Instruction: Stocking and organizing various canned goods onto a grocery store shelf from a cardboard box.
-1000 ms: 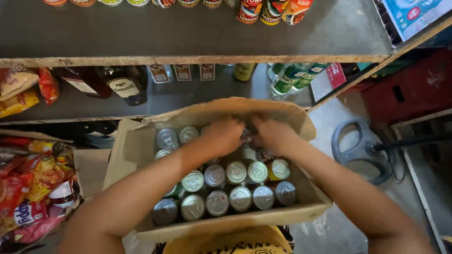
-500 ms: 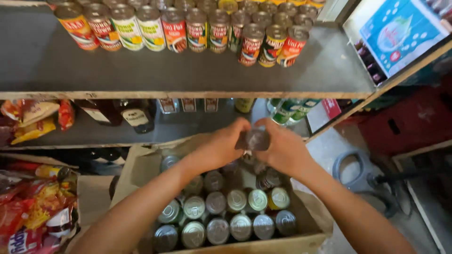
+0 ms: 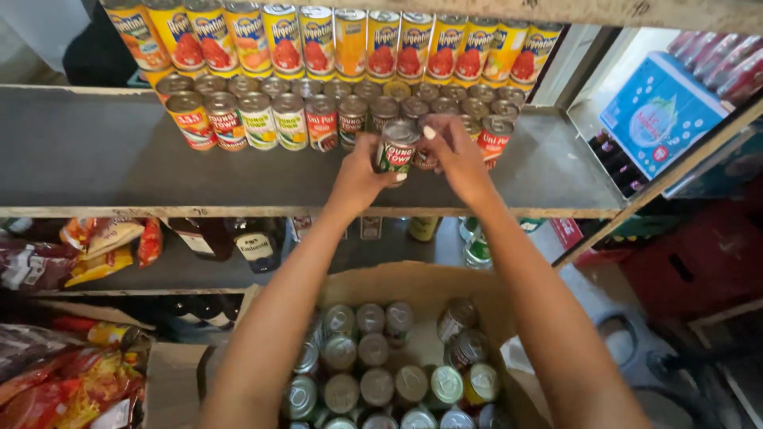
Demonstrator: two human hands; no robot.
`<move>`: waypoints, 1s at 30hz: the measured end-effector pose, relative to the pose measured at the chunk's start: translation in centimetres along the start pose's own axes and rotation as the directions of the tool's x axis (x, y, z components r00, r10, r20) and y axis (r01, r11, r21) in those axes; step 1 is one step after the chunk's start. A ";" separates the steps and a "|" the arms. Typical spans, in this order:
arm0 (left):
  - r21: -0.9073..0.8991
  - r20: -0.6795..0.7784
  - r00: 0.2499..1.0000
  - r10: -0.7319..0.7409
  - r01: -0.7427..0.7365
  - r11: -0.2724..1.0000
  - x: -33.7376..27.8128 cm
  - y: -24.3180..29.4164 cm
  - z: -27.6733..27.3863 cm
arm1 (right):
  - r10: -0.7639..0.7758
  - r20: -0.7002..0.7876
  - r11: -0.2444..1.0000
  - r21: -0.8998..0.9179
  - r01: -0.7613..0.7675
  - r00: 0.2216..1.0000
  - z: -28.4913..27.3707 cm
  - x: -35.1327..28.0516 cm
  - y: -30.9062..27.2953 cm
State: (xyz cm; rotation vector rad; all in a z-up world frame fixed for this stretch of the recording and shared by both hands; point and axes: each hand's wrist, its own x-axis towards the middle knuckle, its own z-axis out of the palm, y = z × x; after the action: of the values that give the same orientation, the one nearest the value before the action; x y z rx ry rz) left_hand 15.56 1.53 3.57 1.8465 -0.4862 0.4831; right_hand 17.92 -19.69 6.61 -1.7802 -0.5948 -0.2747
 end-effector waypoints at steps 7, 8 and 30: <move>0.083 -0.012 0.984 -0.176 0.177 0.981 -1.3 -2.1 0.8 | 0.124 -0.033 0.992 0.020 -0.123 0.992 1.3 -0.4 8.7; 0.082 -0.005 0.988 -0.152 0.152 0.985 -1.5 -2.4 0.9 | 0.159 -0.007 0.986 0.048 -0.159 0.987 1.3 -0.6 9.1; 0.094 0.015 0.982 -0.191 0.188 0.978 -1.3 -4.1 0.3 | 0.106 0.293 0.971 0.176 -0.162 0.950 -0.3 -1.3 11.4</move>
State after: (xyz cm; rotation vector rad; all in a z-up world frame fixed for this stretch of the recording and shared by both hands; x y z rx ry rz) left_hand 16.79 2.59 -0.47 1.9664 -0.3036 0.3594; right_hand 22.81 -22.46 -3.36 -1.6673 -0.6735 0.1332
